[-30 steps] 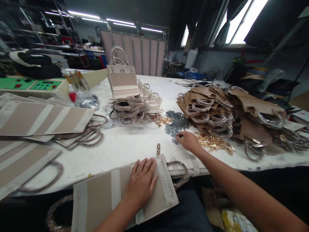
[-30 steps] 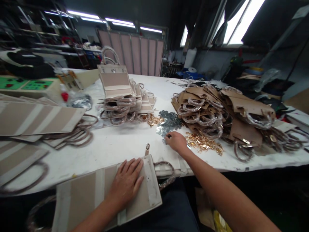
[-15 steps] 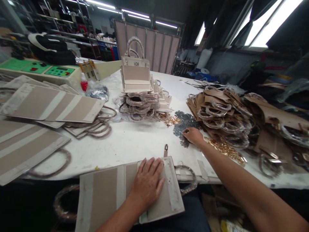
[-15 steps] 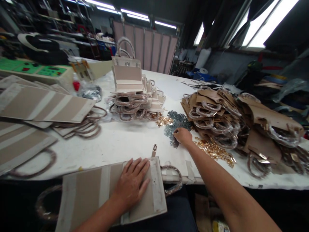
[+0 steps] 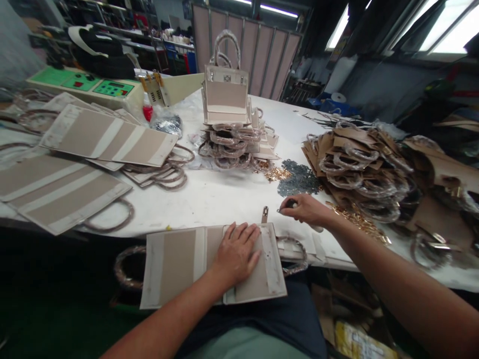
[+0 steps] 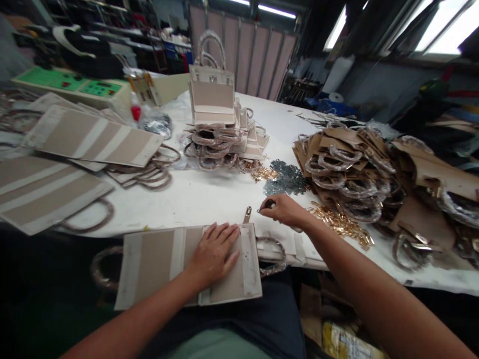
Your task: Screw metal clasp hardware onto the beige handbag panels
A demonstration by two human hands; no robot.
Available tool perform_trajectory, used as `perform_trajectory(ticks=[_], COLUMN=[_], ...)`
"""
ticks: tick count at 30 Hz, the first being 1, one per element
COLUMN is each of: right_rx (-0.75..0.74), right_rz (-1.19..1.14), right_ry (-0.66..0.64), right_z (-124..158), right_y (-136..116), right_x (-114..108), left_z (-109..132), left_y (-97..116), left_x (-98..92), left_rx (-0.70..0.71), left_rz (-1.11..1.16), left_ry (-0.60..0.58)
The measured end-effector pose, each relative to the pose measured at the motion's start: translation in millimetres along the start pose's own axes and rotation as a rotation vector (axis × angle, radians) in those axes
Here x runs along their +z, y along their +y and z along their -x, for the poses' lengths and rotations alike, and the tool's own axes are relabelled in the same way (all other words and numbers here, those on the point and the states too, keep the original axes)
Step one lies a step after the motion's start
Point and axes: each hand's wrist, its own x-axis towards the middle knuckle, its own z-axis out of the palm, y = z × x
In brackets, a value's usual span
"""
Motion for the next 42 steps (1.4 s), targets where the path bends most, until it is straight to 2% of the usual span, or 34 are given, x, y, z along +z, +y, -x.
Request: perform_trajectory(ticks=[2, 4, 6, 13, 19, 26, 28, 30, 32, 36, 38, 42], right_rx=[-0.118, -0.184, -0.183, -0.178, -0.176, -0.121, -0.138, -0.168, -0.149, 0.012, 0.057, 0.095], right_rz=[-0.084, -0.079, -0.046, 0.038, 0.14, 0.256, 0.287, 0.266, 0.218, 0.222, 0.241, 0.226], right_ry=[-0.117, -0.15, -0.16, -0.161, -0.072, 0.181, 0.216, 0.208, 0.208, 0.326, 0.344, 0.306], right_z=[11.0, 13.6, 10.8, 4.3, 7.2, 25.3, 28.6, 27.9, 24.1, 13.1, 8.4, 1.1], right_y=[-17.8, -30.2, -35.7, -29.6, -26.3, -15.2, -12.9, -8.6, 0.3, 35.4, 56.0, 84.5], right_x=[19.8, 38.0, 50.5, 56.8, 66.8, 86.6, 89.1, 84.5, 70.9, 28.5, 12.0, 3.5], left_z=[-0.3, -0.7, -0.9, -3.8, -16.8, -28.4, -29.9, -31.1, -32.0, -33.3, -33.6, -33.6], left_y=[0.9, 1.3, 1.4, 4.5, 7.9, 8.8, 8.7, 8.2, 7.5, 5.7, 4.8, 4.4], left_x=[-1.3, -2.1, -2.1, -3.1, -6.3, -3.8, -3.0, -2.5, -2.1, -1.1, -0.6, -0.1], left_rx=[-0.002, -0.005, -0.011, -0.064, -0.112, -0.148, -0.15, -0.15, -0.154, -0.161, -0.163, -0.168], left_rz=[0.012, 0.026, 0.04, 0.099, 0.142, 0.135, 0.124, 0.118, 0.12, 0.135, 0.143, 0.152], left_ry=[0.006, 0.012, 0.02, 0.092, 0.156, 0.205, 0.213, 0.214, 0.209, 0.2, 0.202, 0.201])
